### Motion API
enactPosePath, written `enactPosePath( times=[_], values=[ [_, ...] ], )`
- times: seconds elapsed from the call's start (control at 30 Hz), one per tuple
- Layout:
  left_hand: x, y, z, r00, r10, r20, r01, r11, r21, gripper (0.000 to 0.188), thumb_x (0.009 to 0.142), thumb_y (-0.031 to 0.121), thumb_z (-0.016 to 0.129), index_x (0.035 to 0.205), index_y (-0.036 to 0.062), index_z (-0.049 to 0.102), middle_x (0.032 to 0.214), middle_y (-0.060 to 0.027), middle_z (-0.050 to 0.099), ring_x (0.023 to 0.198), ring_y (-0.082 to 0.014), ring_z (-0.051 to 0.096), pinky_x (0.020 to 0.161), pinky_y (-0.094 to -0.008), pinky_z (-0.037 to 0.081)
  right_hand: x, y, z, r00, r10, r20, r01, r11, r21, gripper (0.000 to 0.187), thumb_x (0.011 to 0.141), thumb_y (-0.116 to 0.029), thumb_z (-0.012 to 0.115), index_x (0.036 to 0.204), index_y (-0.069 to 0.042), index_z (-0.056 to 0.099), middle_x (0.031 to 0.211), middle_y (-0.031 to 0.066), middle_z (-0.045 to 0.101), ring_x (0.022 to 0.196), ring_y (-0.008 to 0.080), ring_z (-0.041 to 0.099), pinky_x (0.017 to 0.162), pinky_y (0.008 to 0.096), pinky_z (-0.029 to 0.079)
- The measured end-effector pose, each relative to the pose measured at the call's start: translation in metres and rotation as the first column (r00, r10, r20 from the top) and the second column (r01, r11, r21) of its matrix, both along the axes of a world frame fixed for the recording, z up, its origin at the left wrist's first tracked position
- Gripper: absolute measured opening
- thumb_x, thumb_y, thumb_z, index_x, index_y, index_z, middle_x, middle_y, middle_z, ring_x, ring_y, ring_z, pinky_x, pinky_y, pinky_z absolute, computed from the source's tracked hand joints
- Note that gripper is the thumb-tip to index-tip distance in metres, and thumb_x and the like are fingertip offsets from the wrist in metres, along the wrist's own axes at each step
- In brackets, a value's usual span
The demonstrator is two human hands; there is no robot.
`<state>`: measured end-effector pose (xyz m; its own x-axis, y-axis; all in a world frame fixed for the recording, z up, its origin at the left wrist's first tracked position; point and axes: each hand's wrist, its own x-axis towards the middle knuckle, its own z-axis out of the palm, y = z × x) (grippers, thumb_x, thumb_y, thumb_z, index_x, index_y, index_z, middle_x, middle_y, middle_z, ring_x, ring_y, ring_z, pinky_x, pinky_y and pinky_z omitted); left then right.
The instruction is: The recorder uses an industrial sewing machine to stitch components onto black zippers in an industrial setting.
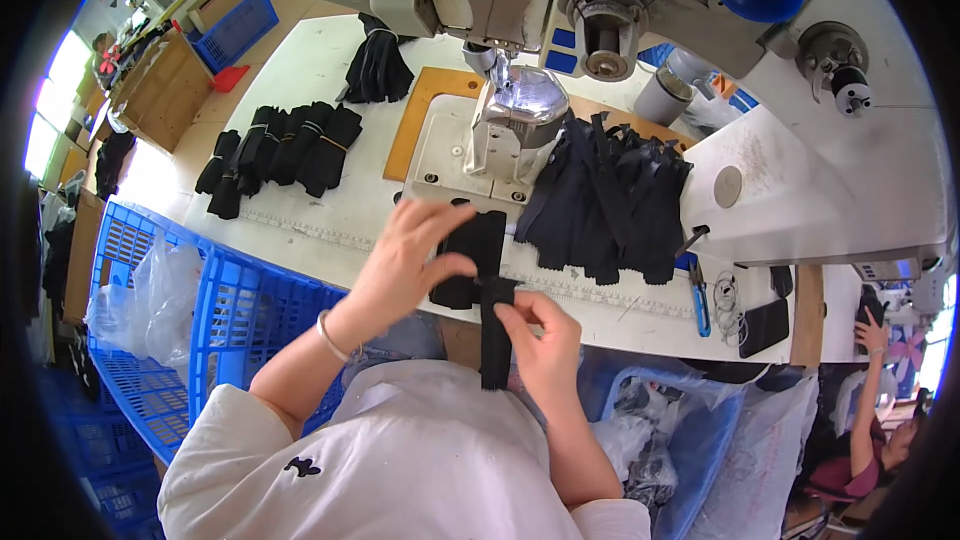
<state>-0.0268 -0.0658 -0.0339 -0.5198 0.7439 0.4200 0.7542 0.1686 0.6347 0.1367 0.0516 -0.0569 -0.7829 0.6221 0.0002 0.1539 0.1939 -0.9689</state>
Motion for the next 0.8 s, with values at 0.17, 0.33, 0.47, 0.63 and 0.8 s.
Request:
enactPosePath(
  times=[0.17,0.33,0.47,0.63,0.8],
  values=[
    [-0.020,0.002,-0.029,0.995,0.007,-0.098,-0.015,0.996,-0.088,0.038,0.076,0.017,0.071,0.109,0.0004,0.062,0.099,-0.0118,0.056,0.098,-0.0303,0.052,0.086,-0.0385,0.043,-0.002,0.003,-0.006,0.999,-0.019,-0.044,0.016,0.998,-0.062,0.015,0.084,-0.008,0.069,0.088,0.004,0.062,0.075,0.0025,0.063,0.068,0.0058,0.055,0.064,0.0206,0.044],
    [-0.010,0.006,-0.027,0.977,0.118,-0.179,-0.116,0.993,0.025,0.034,0.073,0.012,0.072,0.104,0.0009,0.064,0.097,-0.0081,0.060,0.089,-0.0276,0.055,0.081,-0.0374,0.046,-0.006,0.002,-0.006,0.995,-0.078,-0.069,0.070,0.991,-0.110,0.012,0.083,-0.005,0.068,0.088,0.004,0.063,0.075,0.0027,0.063,0.068,0.0064,0.056,0.066,0.0212,0.045],
    [-0.003,0.008,-0.014,0.970,0.108,-0.216,-0.053,0.968,0.247,0.028,0.074,0.005,0.072,0.101,0.0010,0.066,0.089,-0.0069,0.064,0.084,-0.0193,0.058,0.078,-0.0328,0.047,-0.006,-0.002,0.009,0.993,-0.037,-0.112,0.027,0.996,-0.089,0.011,0.082,-0.003,0.068,0.089,0.004,0.063,0.084,0.0055,0.065,0.069,0.0078,0.057,0.068,0.0218,0.045],
    [0.016,0.004,0.014,0.547,-0.169,0.820,-0.053,0.970,0.236,0.013,0.086,0.003,0.064,0.098,0.0011,0.066,0.082,-0.0021,0.066,0.066,-0.0063,0.058,0.061,-0.0206,0.049,-0.020,-0.008,0.030,0.959,-0.044,-0.280,0.035,0.999,-0.036,0.011,0.080,0.000,0.068,0.089,0.005,0.063,0.095,0.0089,0.064,0.070,0.0094,0.057,0.068,0.0223,0.046],
    [0.022,-0.005,0.018,0.424,-0.279,0.862,-0.084,0.935,0.343,0.015,0.085,0.003,0.065,0.099,-0.0024,0.065,0.084,-0.0049,0.066,0.069,-0.0072,0.060,0.063,-0.0196,0.050,-0.021,-0.007,0.030,0.966,-0.017,-0.259,-0.005,0.996,-0.087,0.009,0.081,0.003,0.066,0.089,0.004,0.063,0.093,0.0076,0.064,0.069,0.0084,0.056,0.065,0.0214,0.045]
  ],
)
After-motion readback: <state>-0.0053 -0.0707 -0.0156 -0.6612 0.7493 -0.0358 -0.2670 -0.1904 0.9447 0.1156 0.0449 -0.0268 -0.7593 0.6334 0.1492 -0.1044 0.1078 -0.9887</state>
